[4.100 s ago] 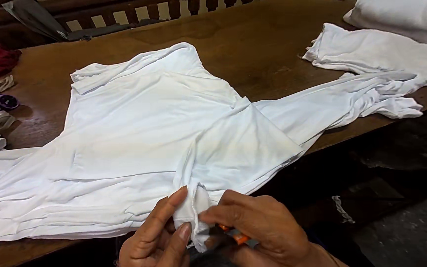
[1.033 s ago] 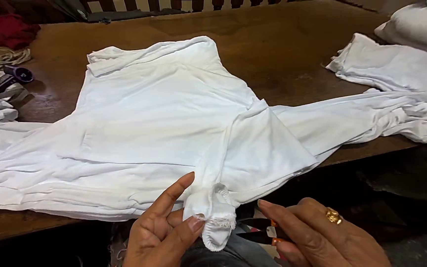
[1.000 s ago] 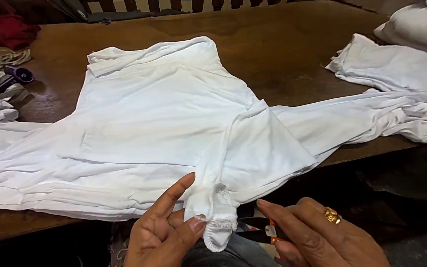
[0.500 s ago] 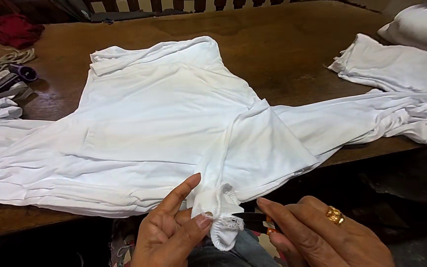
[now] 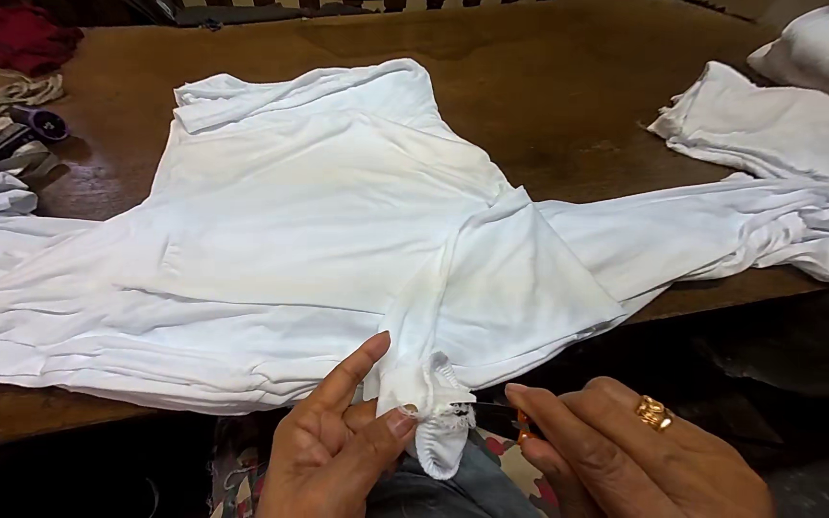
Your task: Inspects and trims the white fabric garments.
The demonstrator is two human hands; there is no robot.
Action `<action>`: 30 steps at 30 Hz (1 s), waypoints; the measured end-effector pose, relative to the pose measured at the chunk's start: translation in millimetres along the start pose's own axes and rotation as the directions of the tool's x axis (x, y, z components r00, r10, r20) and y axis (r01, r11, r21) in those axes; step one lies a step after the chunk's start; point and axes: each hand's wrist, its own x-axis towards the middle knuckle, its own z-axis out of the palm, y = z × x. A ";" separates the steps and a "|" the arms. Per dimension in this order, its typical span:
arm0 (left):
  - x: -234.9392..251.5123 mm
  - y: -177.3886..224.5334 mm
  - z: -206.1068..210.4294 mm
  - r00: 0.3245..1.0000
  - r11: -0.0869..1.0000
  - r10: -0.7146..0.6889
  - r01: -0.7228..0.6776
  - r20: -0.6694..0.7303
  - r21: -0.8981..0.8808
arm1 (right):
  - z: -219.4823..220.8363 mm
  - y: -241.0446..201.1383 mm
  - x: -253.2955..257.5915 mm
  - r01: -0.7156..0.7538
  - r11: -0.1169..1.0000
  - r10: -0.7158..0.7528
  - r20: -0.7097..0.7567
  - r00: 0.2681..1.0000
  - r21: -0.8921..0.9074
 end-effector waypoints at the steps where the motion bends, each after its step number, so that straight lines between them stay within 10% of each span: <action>1: 0.1 0.0 0.4 1.000 1.000 -0.004 0.004 -0.002 -0.001 | -0.1 0.5 -0.2 0.001 1.000 -0.001 0.004 1.000 0.005; 30: 1.4 -4.6 -2.2 0.997 1.000 -0.015 0.014 0.080 0.012 | 0.6 0.7 -0.6 0.027 1.000 -0.027 0.046 0.999 0.003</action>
